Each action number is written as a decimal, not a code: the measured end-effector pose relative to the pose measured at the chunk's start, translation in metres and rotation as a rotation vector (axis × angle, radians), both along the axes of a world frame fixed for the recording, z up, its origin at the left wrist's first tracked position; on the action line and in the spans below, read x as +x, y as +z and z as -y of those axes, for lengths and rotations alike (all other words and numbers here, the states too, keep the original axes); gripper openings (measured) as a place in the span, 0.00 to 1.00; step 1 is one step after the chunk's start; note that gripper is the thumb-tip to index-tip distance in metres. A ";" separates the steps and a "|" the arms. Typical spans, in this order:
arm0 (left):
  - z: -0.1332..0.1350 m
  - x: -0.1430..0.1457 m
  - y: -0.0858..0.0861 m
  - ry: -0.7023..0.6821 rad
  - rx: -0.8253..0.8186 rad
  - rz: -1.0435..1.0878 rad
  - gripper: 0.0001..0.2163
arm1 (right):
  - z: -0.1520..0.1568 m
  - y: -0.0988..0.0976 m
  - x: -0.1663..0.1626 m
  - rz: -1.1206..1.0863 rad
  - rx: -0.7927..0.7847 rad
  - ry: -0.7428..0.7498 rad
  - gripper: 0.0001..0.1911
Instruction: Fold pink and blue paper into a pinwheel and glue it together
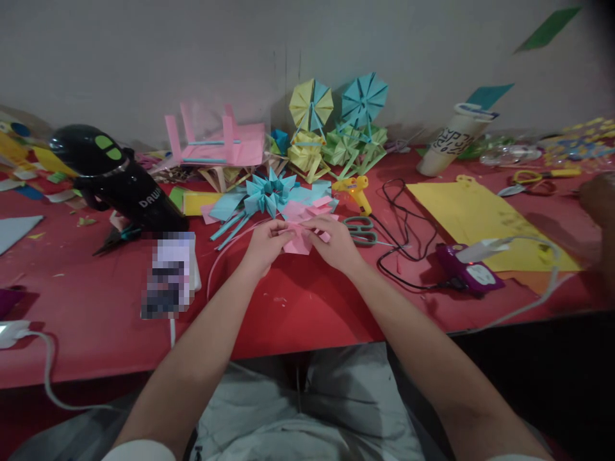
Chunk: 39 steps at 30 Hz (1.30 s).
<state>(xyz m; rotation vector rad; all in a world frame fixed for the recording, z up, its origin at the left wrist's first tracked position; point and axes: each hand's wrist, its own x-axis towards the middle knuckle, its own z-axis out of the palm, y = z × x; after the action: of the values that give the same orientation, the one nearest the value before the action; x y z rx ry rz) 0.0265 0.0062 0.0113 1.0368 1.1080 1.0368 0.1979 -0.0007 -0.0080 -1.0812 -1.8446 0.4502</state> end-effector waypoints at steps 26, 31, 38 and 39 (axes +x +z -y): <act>-0.007 -0.007 -0.008 0.015 0.287 -0.067 0.17 | -0.002 0.001 -0.002 -0.403 -0.373 0.003 0.20; -0.007 -0.005 -0.009 -0.041 0.343 -0.069 0.24 | -0.002 0.004 -0.002 -0.356 -0.390 0.050 0.20; -0.006 -0.004 -0.007 -0.004 0.290 -0.093 0.14 | -0.005 0.000 -0.001 -0.428 -0.382 0.060 0.23; -0.006 -0.004 -0.006 -0.004 0.273 -0.084 0.13 | -0.004 0.000 -0.001 -0.428 -0.382 0.058 0.23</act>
<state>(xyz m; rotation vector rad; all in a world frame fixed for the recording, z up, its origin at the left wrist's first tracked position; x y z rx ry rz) 0.0228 0.0123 0.0052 1.3096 1.0495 1.1724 0.1964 0.0036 -0.0077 -1.0775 -1.4428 1.0162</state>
